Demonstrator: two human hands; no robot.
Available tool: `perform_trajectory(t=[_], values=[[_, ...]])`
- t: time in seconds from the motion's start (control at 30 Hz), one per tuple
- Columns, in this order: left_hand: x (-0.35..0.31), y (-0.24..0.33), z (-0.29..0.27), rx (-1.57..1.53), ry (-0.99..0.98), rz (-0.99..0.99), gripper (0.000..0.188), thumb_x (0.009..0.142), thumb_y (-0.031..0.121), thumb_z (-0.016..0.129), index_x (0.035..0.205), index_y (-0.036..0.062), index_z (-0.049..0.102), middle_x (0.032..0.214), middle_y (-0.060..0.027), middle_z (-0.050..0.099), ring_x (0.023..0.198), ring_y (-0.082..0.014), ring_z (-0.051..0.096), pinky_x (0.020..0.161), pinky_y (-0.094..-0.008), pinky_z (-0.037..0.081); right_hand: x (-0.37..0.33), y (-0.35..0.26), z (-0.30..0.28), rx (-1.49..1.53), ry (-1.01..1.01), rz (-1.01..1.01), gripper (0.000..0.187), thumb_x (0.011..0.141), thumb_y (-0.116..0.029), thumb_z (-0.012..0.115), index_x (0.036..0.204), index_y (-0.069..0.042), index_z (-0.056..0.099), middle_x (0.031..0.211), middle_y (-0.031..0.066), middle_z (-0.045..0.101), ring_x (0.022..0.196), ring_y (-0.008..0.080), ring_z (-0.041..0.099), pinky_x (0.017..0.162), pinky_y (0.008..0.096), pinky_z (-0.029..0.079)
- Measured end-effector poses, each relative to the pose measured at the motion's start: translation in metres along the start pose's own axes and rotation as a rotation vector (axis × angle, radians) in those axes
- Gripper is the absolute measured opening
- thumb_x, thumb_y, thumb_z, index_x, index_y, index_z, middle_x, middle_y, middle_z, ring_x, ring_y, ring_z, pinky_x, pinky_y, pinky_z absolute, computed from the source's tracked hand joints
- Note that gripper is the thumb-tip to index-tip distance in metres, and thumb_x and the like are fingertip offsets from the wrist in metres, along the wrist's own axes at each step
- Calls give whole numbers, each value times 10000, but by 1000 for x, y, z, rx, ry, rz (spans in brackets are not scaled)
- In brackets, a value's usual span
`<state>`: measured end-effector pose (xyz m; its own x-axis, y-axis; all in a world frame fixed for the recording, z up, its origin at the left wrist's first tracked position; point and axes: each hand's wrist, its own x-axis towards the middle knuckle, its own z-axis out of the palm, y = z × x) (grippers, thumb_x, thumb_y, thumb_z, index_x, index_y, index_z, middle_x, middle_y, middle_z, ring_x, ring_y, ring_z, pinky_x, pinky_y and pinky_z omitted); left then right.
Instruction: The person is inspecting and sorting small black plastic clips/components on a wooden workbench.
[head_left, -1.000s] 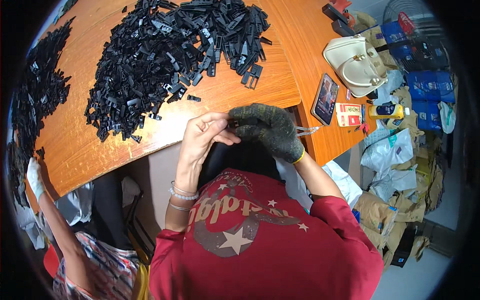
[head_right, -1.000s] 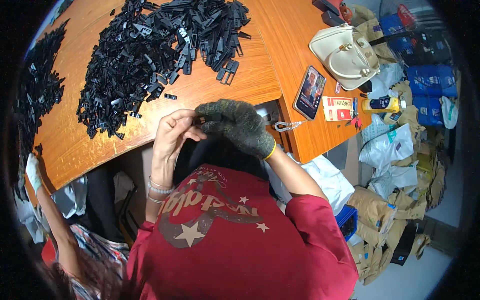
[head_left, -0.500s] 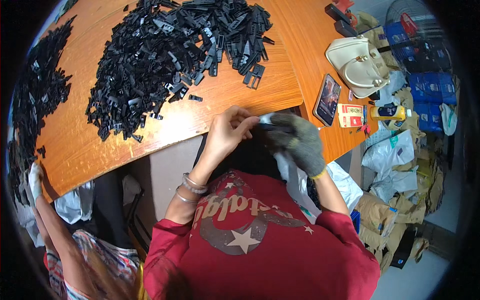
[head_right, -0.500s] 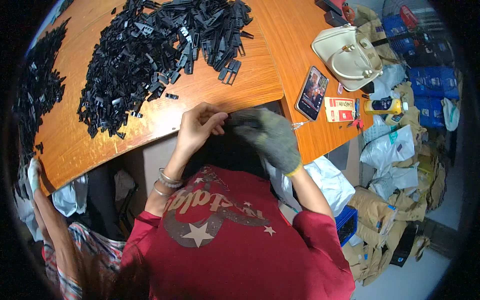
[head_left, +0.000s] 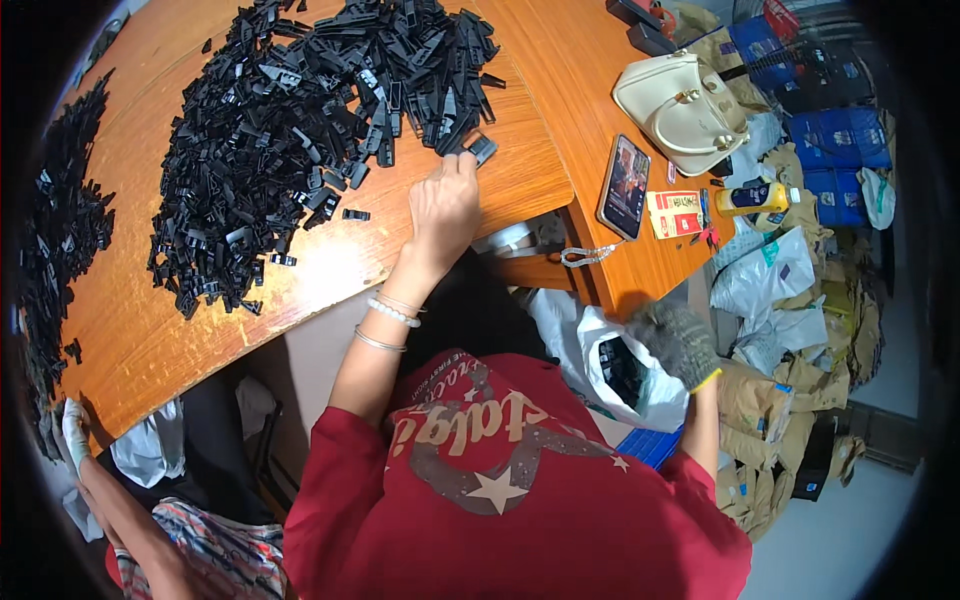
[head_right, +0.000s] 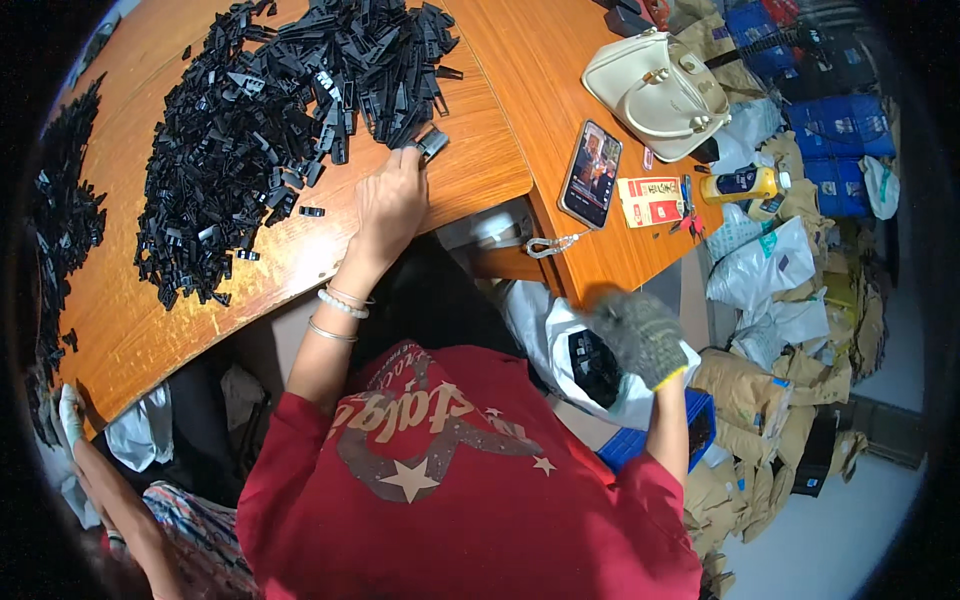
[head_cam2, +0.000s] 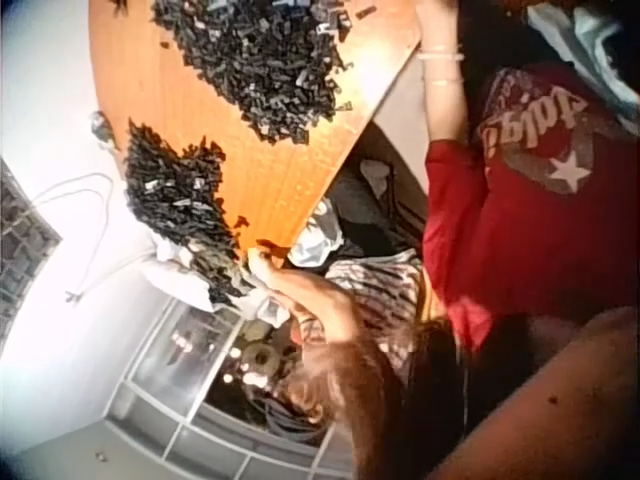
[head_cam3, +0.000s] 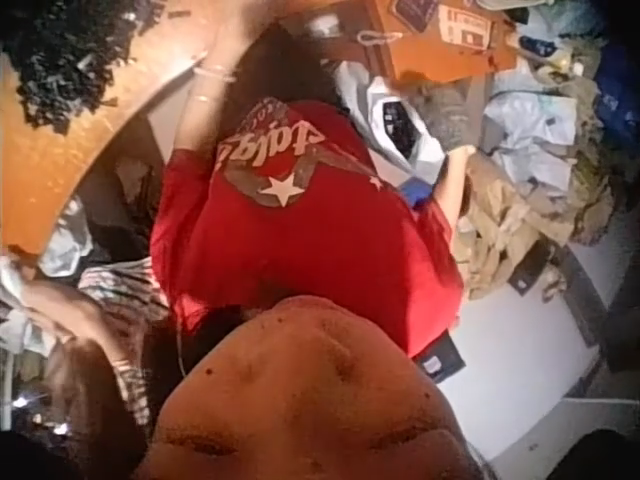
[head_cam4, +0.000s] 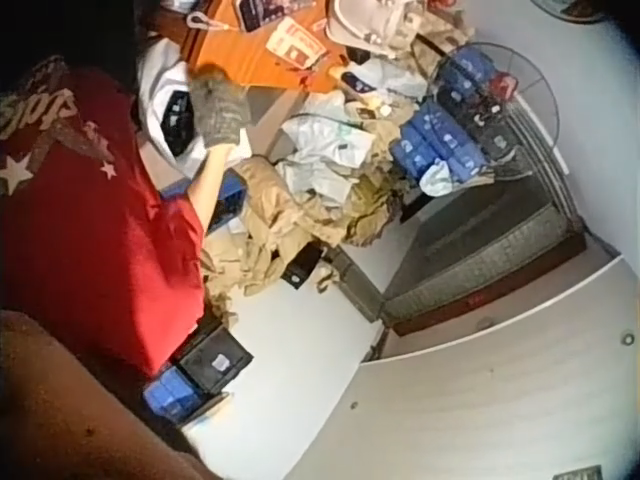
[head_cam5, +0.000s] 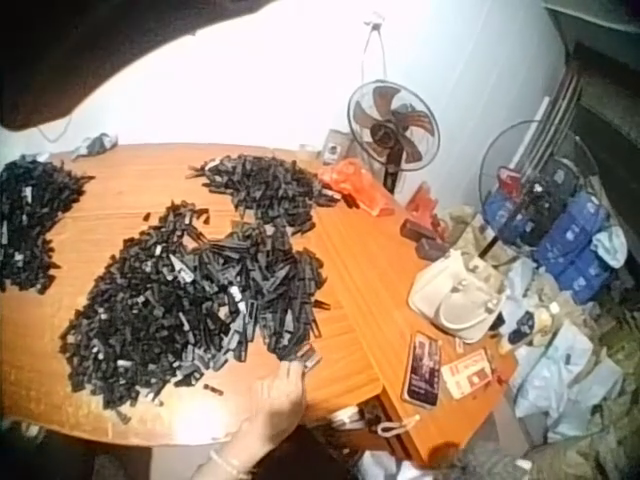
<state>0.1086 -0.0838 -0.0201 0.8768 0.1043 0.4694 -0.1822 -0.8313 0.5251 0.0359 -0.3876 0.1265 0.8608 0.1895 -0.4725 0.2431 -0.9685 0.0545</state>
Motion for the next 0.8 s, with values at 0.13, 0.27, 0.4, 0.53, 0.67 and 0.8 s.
perform_trajectory(t=[0.13, 0.27, 0.4, 0.53, 0.67, 0.8], values=[[-5, -7, -4, 41, -52, -6, 23, 821, 15, 528, 833, 18, 509, 762, -173, 595, 644, -341, 640, 514, -429, 502, 46, -42, 19, 313, 327, -386, 243, 861, -304, 637, 947, -85, 695, 870, 121, 677, 798, 315, 636, 727, 389, 496], [-16, -2, -21, 10, 8, -69, 16, 818, 19, 556, 819, 20, 540, 689, -154, 605, 600, -325, 634, 512, -426, 485, 81, -105, 3, 383, 148, -306, 282, 864, -261, 644, 1077, -81, 687, 971, 143, 678, 855, 302, 643, 753, 374, 507], [-32, 11, -41, -546, -16, -379, 56, 836, 52, 652, 821, 21, 607, 539, -79, 539, 471, -200, 536, 474, -310, 411, 110, -134, 41, 1191, 374, -352, 326, 940, -63, 588, 1255, 17, 557, 1009, 89, 674, 860, 114, 621, 741, 258, 513], [-45, 7, -48, -767, -40, -531, 59, 829, 36, 671, 864, 7, 633, 555, -80, 545, 477, -137, 519, 468, -282, 397, 109, -149, 29, 1402, 173, -192, 345, 950, -62, 570, 1289, -5, 532, 1035, 56, 651, 860, 103, 610, 727, 248, 524], [-50, 5, -63, -559, -12, -422, 82, 840, 16, 675, 900, -5, 624, 642, -25, 578, 494, -87, 487, 471, -241, 371, 112, -153, 15, 1332, 218, -216, 354, 943, -49, 572, 1293, -14, 532, 1081, 75, 640, 897, 122, 614, 752, 256, 528], [-54, 8, -78, -280, -23, -137, 124, 813, -28, 627, 927, 18, 620, 795, -167, 626, 698, -375, 622, 572, -375, 496, 114, -154, 2, 1005, 492, -556, 404, 857, -29, 667, 1253, -31, 586, 1160, 104, 652, 1054, 194, 622, 880, 302, 497]])
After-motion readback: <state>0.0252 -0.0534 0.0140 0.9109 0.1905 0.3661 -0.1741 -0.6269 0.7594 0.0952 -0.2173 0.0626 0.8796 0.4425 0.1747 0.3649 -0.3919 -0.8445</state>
